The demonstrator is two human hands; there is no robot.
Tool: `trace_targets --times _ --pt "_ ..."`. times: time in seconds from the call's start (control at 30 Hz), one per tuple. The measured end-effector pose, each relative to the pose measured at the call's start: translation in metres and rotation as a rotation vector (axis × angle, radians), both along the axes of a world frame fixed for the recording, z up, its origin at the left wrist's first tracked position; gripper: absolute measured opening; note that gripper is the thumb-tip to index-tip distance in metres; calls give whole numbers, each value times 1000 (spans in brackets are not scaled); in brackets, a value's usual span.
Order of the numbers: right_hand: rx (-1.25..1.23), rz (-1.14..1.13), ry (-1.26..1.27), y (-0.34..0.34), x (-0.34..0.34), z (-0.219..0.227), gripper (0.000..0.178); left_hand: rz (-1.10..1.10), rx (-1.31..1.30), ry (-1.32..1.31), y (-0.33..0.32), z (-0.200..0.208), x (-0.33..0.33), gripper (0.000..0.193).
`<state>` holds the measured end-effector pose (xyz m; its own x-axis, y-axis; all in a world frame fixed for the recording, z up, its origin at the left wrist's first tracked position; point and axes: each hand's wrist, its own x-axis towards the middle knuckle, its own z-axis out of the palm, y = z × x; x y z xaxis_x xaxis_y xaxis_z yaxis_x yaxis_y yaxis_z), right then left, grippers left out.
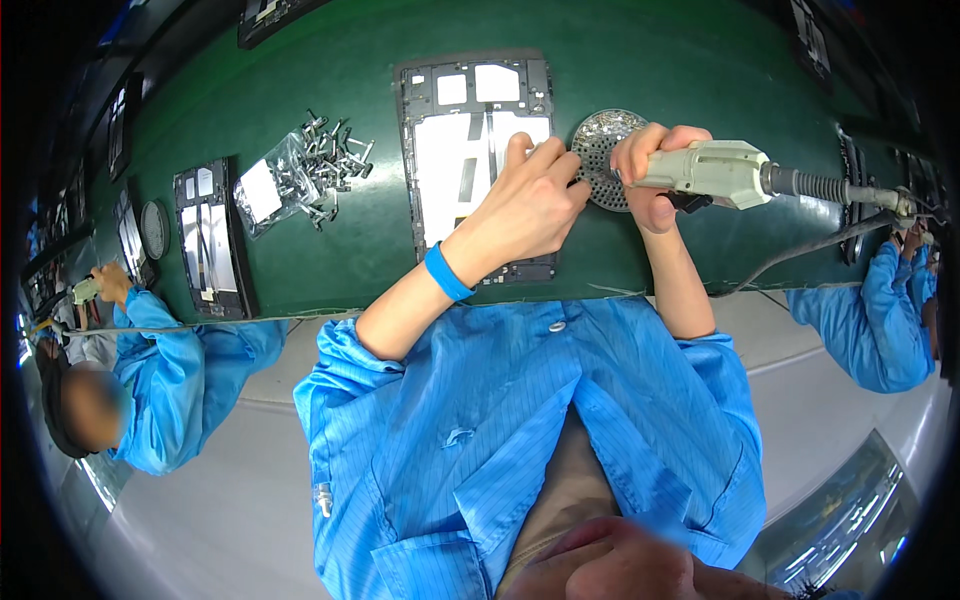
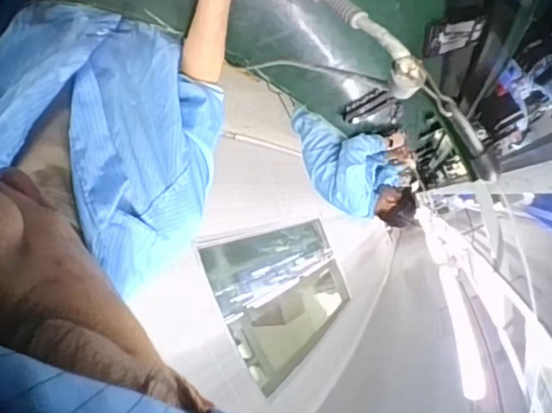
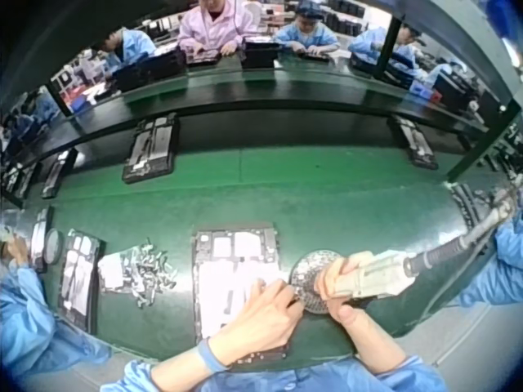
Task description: Using an electric screwdriver to fasten components into tablet or monitor frames on an industrial assembly line.
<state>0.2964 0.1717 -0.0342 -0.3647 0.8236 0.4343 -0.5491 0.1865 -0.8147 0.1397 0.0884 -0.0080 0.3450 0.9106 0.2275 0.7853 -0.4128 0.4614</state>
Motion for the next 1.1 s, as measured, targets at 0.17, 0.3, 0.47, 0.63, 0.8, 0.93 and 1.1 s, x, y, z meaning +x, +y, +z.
trace_targets --times 0.17,0.3,0.47,0.63,0.8,0.93,1.1 --pt "88 168 96 5 -2 1 60 0 -9 -7 -2 1 -1 16" --pt "118 -22 59 -5 -11 -7 63 -16 -10 14 -3 5 -5 17" --pt "196 -146 -66 -5 -14 -12 71 64 -25 3 -24 42 -18 20" --pt "202 -210 31 -2 -16 -16 77 156 -145 -175 -74 59 -72 17" --pt "215 -215 -27 -6 -14 -17 67 586 -125 65 -102 42 -139 5" --pt "224 -268 -115 -7 -17 -14 61 711 -37 82 -92 21 -164 11" --pt "310 -292 -128 -3 -21 -12 72 613 -16 169 -74 8 -163 23"
